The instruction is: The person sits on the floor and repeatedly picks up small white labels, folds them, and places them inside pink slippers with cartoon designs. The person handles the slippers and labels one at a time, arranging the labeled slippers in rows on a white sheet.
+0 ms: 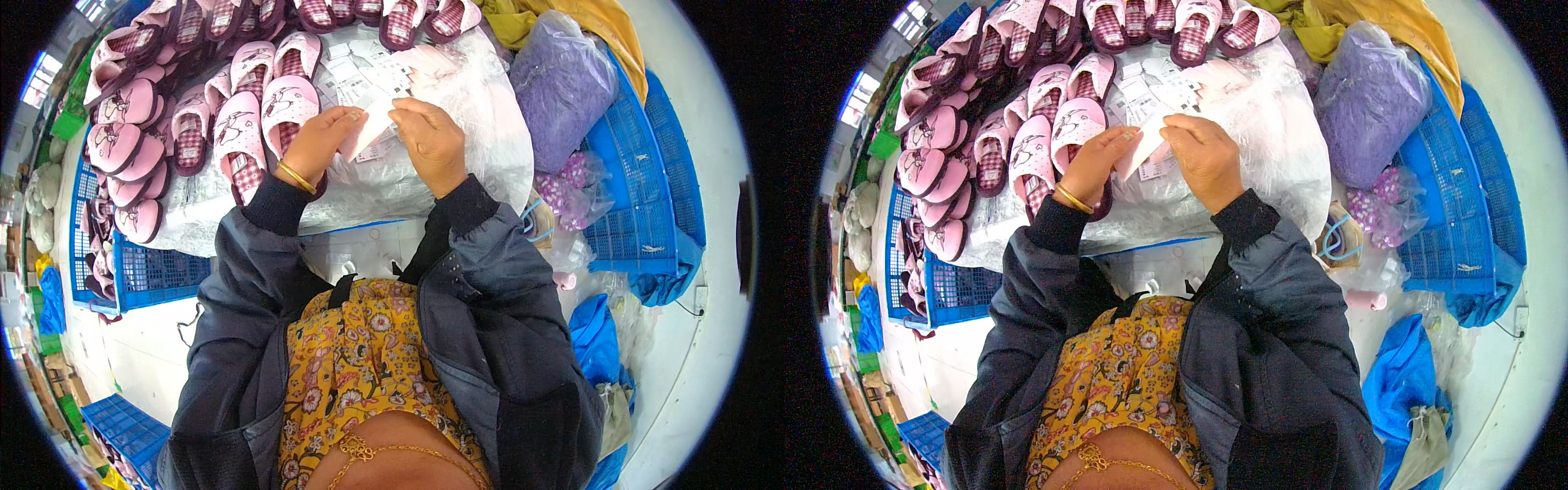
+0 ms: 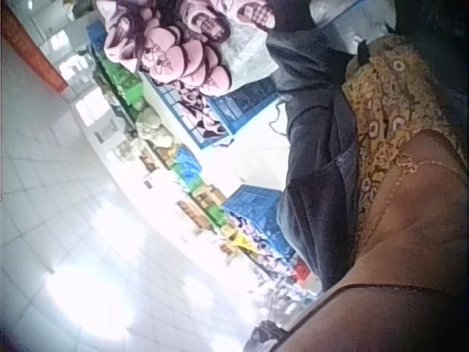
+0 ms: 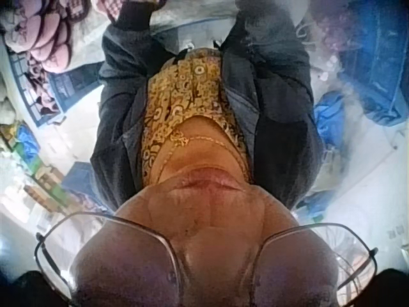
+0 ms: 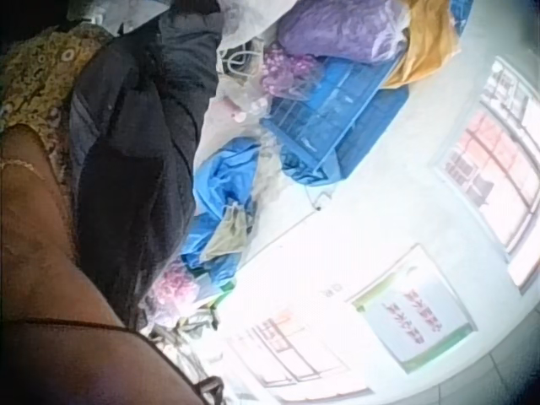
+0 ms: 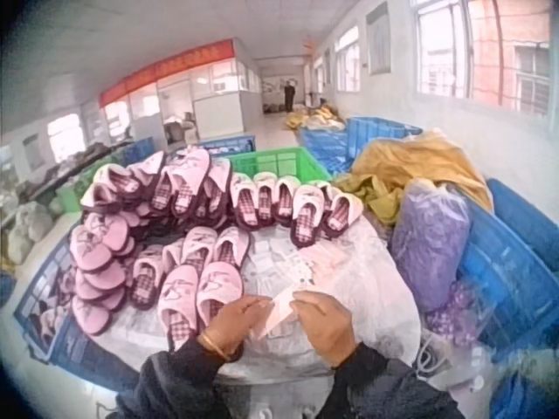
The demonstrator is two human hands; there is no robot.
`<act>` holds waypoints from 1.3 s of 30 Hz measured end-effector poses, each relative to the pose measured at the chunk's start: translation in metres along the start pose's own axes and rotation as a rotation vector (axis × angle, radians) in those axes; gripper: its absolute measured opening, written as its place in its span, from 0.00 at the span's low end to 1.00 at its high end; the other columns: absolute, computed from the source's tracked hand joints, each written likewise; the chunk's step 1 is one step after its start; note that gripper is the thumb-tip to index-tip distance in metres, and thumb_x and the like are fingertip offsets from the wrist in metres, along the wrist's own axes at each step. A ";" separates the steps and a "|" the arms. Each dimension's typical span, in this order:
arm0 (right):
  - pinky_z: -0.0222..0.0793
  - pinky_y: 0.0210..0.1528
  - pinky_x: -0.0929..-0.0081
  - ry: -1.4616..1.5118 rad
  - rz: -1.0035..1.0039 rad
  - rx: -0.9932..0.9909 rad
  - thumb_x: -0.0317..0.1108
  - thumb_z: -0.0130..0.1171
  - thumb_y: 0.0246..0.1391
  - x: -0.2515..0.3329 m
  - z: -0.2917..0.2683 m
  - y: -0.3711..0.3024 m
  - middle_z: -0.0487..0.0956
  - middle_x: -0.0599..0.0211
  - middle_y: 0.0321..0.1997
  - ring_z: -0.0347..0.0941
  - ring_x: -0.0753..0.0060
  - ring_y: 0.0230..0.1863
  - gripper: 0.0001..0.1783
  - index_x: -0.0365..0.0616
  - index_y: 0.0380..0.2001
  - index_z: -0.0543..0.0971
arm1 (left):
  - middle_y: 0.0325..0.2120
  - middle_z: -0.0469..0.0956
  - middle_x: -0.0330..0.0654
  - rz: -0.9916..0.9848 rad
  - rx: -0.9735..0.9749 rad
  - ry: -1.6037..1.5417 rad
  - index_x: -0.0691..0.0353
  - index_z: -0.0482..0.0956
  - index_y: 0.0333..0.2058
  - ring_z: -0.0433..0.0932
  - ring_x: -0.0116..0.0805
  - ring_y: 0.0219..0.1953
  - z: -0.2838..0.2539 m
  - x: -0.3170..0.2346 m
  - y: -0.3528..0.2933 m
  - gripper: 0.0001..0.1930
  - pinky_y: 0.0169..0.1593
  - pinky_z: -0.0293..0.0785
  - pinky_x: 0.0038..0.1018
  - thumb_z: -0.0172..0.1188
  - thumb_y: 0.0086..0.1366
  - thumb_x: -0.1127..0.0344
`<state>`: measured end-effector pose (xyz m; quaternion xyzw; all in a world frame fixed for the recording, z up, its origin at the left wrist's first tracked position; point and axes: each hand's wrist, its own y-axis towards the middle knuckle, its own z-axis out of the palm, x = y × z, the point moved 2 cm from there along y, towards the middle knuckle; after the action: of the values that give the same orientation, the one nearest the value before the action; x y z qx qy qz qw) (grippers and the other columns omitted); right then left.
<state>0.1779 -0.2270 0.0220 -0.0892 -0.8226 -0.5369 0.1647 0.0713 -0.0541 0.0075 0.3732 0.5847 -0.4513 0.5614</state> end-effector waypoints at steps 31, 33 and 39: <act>0.66 0.42 0.62 -0.300 0.207 -0.003 0.30 0.66 0.43 0.001 -0.078 -0.071 0.76 0.72 0.40 0.71 0.61 0.41 0.12 0.50 0.35 0.81 | 0.40 0.81 0.49 0.001 0.162 -0.066 0.69 0.69 0.47 0.83 0.36 0.41 0.115 0.015 0.091 0.13 0.44 0.80 0.28 0.54 0.70 0.66; 0.68 0.37 0.65 -0.235 0.174 0.162 0.30 0.65 0.44 0.008 -0.080 -0.087 0.75 0.72 0.35 0.73 0.63 0.35 0.13 0.51 0.37 0.82 | 0.41 0.80 0.46 -0.036 0.153 -0.046 0.68 0.71 0.49 0.82 0.34 0.43 0.117 0.014 0.091 0.13 0.48 0.79 0.28 0.53 0.71 0.66; 0.69 0.30 0.72 -0.309 0.198 0.345 0.30 0.62 0.47 0.008 -0.061 -0.122 0.73 0.72 0.29 0.74 0.68 0.27 0.13 0.52 0.39 0.81 | 0.39 0.80 0.43 0.026 0.125 0.246 0.68 0.71 0.47 0.81 0.30 0.41 0.114 0.033 0.104 0.14 0.47 0.79 0.28 0.55 0.70 0.65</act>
<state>0.1421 -0.3327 -0.0563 -0.2209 -0.9047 -0.3500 0.1013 0.2027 -0.1319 -0.0326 0.4675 0.6149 -0.4304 0.4670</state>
